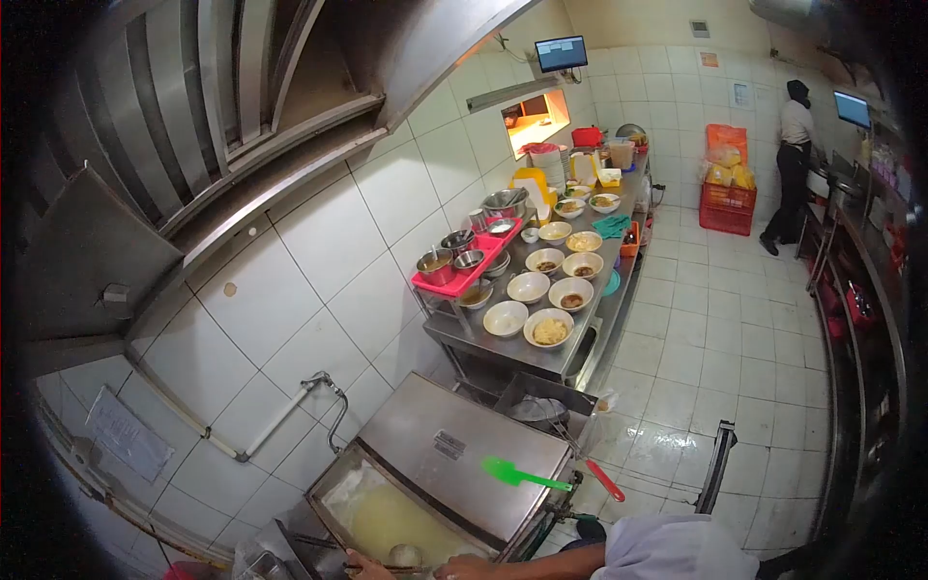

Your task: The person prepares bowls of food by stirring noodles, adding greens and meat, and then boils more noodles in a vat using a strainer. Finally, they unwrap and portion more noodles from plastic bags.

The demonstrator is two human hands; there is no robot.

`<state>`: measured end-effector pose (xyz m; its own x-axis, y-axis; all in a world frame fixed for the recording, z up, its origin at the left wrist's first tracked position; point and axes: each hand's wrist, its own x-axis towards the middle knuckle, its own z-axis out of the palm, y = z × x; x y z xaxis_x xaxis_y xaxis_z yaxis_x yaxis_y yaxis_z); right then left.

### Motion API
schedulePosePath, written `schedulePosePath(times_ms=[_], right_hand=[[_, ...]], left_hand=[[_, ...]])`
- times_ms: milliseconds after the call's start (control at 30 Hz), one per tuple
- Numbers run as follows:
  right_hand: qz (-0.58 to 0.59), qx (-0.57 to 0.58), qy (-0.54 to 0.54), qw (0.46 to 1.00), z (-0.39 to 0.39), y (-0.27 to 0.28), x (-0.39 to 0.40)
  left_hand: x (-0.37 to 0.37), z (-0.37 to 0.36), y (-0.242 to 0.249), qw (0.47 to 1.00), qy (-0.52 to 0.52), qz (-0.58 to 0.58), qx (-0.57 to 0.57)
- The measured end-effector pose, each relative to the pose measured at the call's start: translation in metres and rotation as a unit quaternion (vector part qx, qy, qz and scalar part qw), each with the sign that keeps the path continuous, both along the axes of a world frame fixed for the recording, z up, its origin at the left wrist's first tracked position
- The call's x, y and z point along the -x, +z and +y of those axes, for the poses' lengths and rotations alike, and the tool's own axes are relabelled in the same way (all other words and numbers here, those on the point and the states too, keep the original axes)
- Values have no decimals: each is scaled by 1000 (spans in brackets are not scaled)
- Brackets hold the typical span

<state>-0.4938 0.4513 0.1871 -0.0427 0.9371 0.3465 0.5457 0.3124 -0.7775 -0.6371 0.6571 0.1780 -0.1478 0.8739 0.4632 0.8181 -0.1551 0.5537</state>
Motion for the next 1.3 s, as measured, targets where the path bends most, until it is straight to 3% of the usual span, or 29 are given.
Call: schedulePosePath(times_ms=[67, 100, 200, 300, 400, 467, 567, 600, 667, 733, 767, 800, 867, 900, 933, 967, 1000, 1067, 1133, 1200, 1300], right_hand=[[-56, 24, -33, 998, -6, 33, -7], [-58, 22, -32, 998, -6, 41, -15], [40, -2, -42, 998, -8, 46, -9], [-49, -21, -6, 999, 3, 34, -13], [-41, -45, -98, 993, 3, 17, -2], [-34, 53, -62, 996, 8, 9, -4], [33, 8, -67, 997, 1, -6, -16], [31, 30, -42, 998, -6, -7, -21], [55, 20, -10, 998, -14, -1, -47], [150, 0, 64, 987, -41, 21, -85], [210, 5, 126, 969, -60, 46, -121], [202, 0, 91, 975, -90, 89, -153], [352, 63, -68, 931, -153, 131, -203], [223, 8, -157, 962, -184, 136, -234], [142, -36, -323, 935, -205, 141, -252], [251, -56, -344, 903, -224, 150, -270], [258, -59, -379, 887, -240, 138, -290], [269, -42, -398, 876, -253, 113, -322], [198, 15, -449, 871, -247, 96, -340], [191, 67, -455, 867, -228, 91, -346], [166, 117, -443, 873, -210, 69, -357]], left_hand=[[-7, 0, -2, 969, 24, -239, 63], [-8, 0, 0, 965, 29, -253, 65], [-19, -25, 39, 990, 28, -136, 23], [-33, -59, 93, 998, 39, 3, -49], [-43, -74, 111, 996, 39, 45, -69], [-55, -57, 92, 992, -10, -110, -54], [-31, -47, 68, 948, -68, -309, -11], [-24, -43, 73, 944, -61, -315, 80], [-5, 23, 0, 914, -182, -319, -173], [-19, 4, 70, 912, -89, -400, -31], [-41, 2, 102, 859, -27, -508, -63], [-52, 1, 125, 789, 32, -605, -98], [-34, -13, 151, 859, -101, -502, -11], [-31, -11, 162, 850, -95, -518, -12], [-28, -7, 174, 841, -87, -534, -17], [-24, -4, 186, 825, -66, -561, -21], [-23, -6, 201, 809, -46, -585, -25], [-50, -21, 253, 787, -67, -591, -164], [-43, -24, 271, 810, -110, -545, -185], [-38, -27, 292, 784, -120, -576, -196], [-68, -48, 329, 782, -66, -569, -245]])
